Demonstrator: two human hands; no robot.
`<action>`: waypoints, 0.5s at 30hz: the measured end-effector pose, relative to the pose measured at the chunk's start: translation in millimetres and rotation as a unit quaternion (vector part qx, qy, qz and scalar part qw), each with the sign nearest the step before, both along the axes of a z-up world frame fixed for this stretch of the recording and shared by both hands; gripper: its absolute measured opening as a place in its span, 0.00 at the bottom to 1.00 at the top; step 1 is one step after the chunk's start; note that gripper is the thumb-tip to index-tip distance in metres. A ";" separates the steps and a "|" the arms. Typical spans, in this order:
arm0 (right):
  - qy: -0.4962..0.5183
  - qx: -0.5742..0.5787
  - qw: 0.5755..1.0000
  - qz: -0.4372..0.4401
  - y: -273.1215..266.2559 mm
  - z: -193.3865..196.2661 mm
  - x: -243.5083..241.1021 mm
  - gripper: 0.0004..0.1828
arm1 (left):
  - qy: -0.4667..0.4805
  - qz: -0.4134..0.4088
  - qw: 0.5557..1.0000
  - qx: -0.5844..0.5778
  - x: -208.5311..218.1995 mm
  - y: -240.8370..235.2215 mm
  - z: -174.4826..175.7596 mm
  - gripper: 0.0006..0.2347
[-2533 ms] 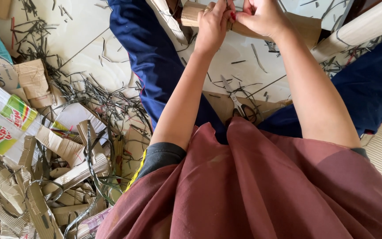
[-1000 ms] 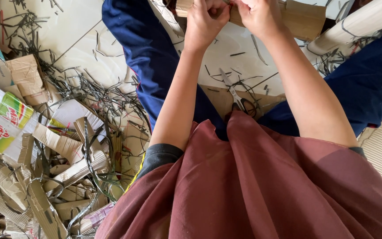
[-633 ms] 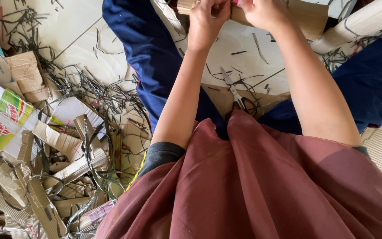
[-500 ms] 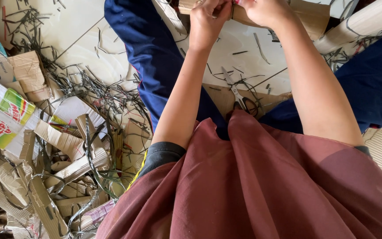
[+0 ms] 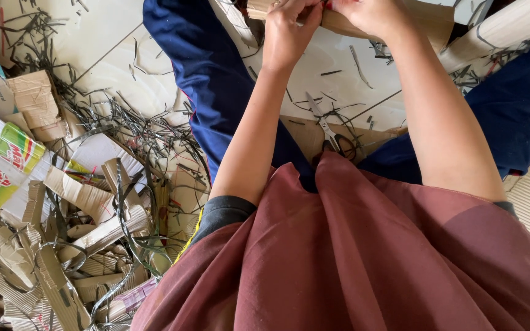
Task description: The person sits on the floor and uses scissors to cut a piece of cord, then ties the cord around a cardboard roll. The person repeats this process with another piece of cord, cutting and tying it around the same roll.
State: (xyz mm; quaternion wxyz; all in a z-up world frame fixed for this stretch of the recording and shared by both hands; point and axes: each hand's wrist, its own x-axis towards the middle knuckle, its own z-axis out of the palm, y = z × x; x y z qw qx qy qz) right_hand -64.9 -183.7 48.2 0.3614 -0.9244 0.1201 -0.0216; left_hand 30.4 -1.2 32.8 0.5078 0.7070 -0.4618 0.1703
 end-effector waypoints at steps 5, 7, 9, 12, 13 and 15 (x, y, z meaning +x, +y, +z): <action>-0.047 0.007 0.999 0.003 -3.4 -15.8 -3.5 0.08 | 0.005 -0.036 0.999 0.000 -6.8 11.6 8.2 0.07; -0.088 0.028 0.996 0.005 -2.9 -22.1 -5.7 0.07 | 0.050 -0.023 0.998 0.024 -11.4 16.4 0.5 0.07; -0.108 0.040 0.993 0.007 -1.4 -27.7 -8.2 0.07 | 0.064 -0.020 0.998 0.021 -14.1 14.1 -1.1 0.07; -0.150 0.057 0.987 0.010 -2.4 -30.9 -11.4 0.07 | 0.077 -0.031 0.996 0.017 -13.7 9.7 0.5 0.08; -0.171 0.065 0.983 0.012 -1.8 -31.6 -13.0 0.08 | 0.078 -0.043 0.996 0.019 -13.5 9.5 1.7 0.09; -0.195 0.073 0.978 0.013 -0.5 -30.9 -15.3 0.09 | 0.084 -0.047 0.995 0.032 -14.6 12.2 6.0 0.08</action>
